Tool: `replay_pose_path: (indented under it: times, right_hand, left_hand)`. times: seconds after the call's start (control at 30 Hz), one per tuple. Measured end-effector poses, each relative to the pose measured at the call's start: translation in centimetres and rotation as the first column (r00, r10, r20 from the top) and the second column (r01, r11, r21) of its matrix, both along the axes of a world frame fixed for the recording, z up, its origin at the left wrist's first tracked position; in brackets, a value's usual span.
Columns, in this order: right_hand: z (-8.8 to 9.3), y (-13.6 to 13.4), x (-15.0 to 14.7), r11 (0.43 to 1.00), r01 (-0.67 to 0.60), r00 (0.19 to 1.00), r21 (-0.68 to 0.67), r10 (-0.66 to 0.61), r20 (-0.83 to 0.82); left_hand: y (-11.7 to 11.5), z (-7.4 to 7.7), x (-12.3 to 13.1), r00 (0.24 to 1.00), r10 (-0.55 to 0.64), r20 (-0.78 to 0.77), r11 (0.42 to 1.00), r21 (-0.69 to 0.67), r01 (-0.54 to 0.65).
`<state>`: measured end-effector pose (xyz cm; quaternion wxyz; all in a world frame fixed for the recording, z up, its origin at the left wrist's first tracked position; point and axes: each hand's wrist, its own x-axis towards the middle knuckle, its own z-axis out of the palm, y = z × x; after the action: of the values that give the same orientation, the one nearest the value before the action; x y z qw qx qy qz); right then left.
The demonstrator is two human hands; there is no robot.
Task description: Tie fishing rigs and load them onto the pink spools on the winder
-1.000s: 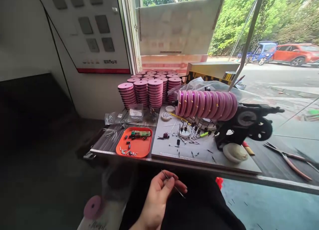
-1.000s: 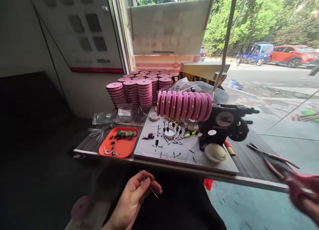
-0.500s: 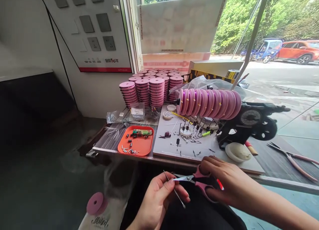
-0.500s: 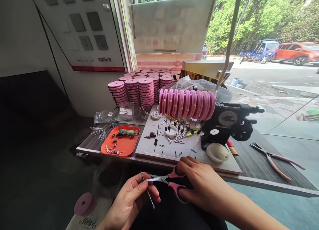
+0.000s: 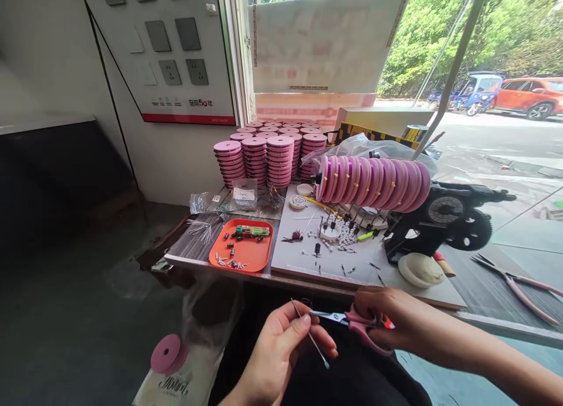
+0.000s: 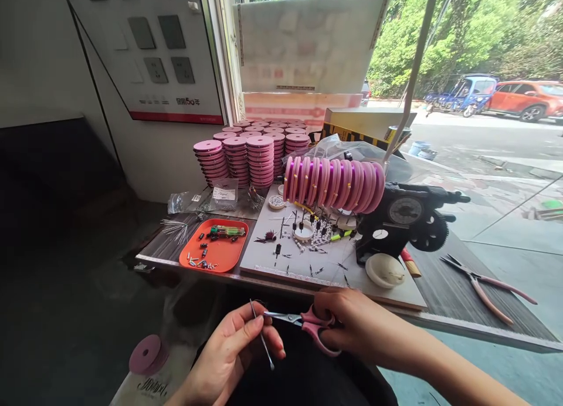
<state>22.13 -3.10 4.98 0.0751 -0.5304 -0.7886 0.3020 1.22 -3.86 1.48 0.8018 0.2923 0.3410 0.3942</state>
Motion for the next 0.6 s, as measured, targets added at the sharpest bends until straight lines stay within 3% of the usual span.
replay_pose_path:
  times: [0.2,0.6]
  right_hand:
    - [-0.3,0.2,0.1,0.999,-0.016,1.000,-0.046,0.017,0.021]
    - [0.1,0.4,-0.5,0.997,-0.034,0.995,0.064,0.028,0.098]
  left_hand:
    - [0.2,0.1,0.1,1.000,0.003,-0.002,1.000,-0.017,-0.003]
    - [0.1,0.1,0.0,1.000,-0.017,-0.016,1.000,-0.009,0.017]
